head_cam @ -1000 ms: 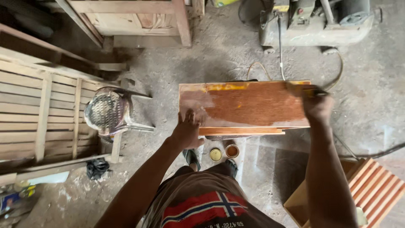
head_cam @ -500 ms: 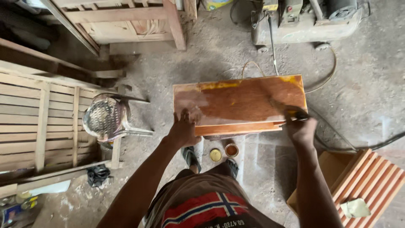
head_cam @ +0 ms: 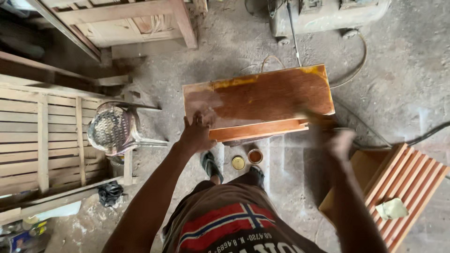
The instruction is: The person applies varnish to a wooden drawer unit using a brush. They dip the brush into a can of varnish and coat the interior and exterior surfaces of the drawer, including the sides, bottom, and front panel.
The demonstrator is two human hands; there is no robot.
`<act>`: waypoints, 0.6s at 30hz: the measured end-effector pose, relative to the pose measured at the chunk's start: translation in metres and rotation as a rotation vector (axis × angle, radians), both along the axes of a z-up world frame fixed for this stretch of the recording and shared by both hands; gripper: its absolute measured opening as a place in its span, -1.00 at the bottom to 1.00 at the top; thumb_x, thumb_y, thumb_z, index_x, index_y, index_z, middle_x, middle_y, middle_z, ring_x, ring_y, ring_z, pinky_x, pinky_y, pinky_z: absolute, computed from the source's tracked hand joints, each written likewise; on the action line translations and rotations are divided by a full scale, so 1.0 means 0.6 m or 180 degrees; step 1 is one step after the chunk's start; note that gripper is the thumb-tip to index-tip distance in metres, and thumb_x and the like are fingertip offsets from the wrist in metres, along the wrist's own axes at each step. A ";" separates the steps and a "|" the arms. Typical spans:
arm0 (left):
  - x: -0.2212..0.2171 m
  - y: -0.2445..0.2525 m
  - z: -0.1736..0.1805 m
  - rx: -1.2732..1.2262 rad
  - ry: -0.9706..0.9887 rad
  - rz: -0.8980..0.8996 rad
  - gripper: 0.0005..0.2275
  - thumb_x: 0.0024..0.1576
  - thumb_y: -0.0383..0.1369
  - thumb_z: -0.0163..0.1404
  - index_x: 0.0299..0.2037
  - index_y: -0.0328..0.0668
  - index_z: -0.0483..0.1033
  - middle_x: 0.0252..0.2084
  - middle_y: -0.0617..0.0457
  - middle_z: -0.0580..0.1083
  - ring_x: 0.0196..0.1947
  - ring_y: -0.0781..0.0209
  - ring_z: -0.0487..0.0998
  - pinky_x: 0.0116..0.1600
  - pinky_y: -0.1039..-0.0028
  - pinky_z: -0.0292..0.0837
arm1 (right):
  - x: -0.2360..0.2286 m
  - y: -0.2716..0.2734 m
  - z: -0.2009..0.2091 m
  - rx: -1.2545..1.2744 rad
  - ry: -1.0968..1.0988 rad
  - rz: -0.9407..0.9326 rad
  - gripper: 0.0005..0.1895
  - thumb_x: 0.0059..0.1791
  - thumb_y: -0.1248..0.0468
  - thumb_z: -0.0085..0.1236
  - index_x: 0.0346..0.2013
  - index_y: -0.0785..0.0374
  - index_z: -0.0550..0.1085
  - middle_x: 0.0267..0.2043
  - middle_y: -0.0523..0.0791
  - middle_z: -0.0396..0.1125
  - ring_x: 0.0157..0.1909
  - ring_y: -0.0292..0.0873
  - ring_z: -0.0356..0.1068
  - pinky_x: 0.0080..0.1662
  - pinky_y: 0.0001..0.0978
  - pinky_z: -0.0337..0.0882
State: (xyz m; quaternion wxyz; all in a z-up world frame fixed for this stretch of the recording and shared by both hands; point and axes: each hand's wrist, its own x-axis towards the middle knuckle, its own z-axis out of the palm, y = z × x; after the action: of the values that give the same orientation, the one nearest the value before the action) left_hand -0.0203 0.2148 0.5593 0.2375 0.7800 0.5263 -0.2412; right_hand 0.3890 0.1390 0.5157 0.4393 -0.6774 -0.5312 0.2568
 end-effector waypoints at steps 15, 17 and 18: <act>0.016 0.011 0.037 0.0080 -0.0186 -0.0055 -0.22 0.01 -0.05 0.13 0.45 0.03 0.06 0.60 -0.03 -0.13 0.50 -0.21 -0.20 0.36 -0.37 -0.25 | -0.032 -0.081 -0.046 0.0848 0.1604 -0.1111 -0.88 0.20 0.36 0.04 -0.19 0.35 0.48 -0.21 -0.18 0.33 -0.20 -0.33 0.26 -0.16 -0.52 0.34; 0.012 0.022 0.036 0.0158 -0.0148 -0.0170 -0.25 0.05 -0.04 0.10 0.45 0.03 0.07 0.60 -0.06 -0.13 0.50 -0.21 -0.15 0.36 -0.37 -0.23 | 0.009 -0.077 -0.038 0.0924 0.1302 -0.1488 -0.86 0.19 0.35 0.09 -0.24 0.32 0.45 -0.24 -0.19 0.29 -0.24 -0.36 0.22 -0.21 -0.55 0.31; 0.011 0.026 0.032 0.0138 -0.0077 -0.0183 -0.28 0.08 -0.03 0.07 0.45 0.02 0.10 0.59 -0.05 -0.10 0.51 -0.19 -0.10 0.39 -0.36 -0.21 | 0.007 -0.073 -0.039 0.1026 0.2441 -0.1592 -0.90 0.17 0.34 0.03 -0.18 0.31 0.47 -0.21 -0.21 0.30 -0.21 -0.37 0.24 -0.19 -0.59 0.31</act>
State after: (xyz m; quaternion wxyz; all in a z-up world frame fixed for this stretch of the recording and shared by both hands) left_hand -0.0137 0.2307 0.5785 0.2197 0.8027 0.5058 -0.2271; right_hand 0.3934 0.0951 0.4926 0.7511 -0.5641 -0.1849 0.2889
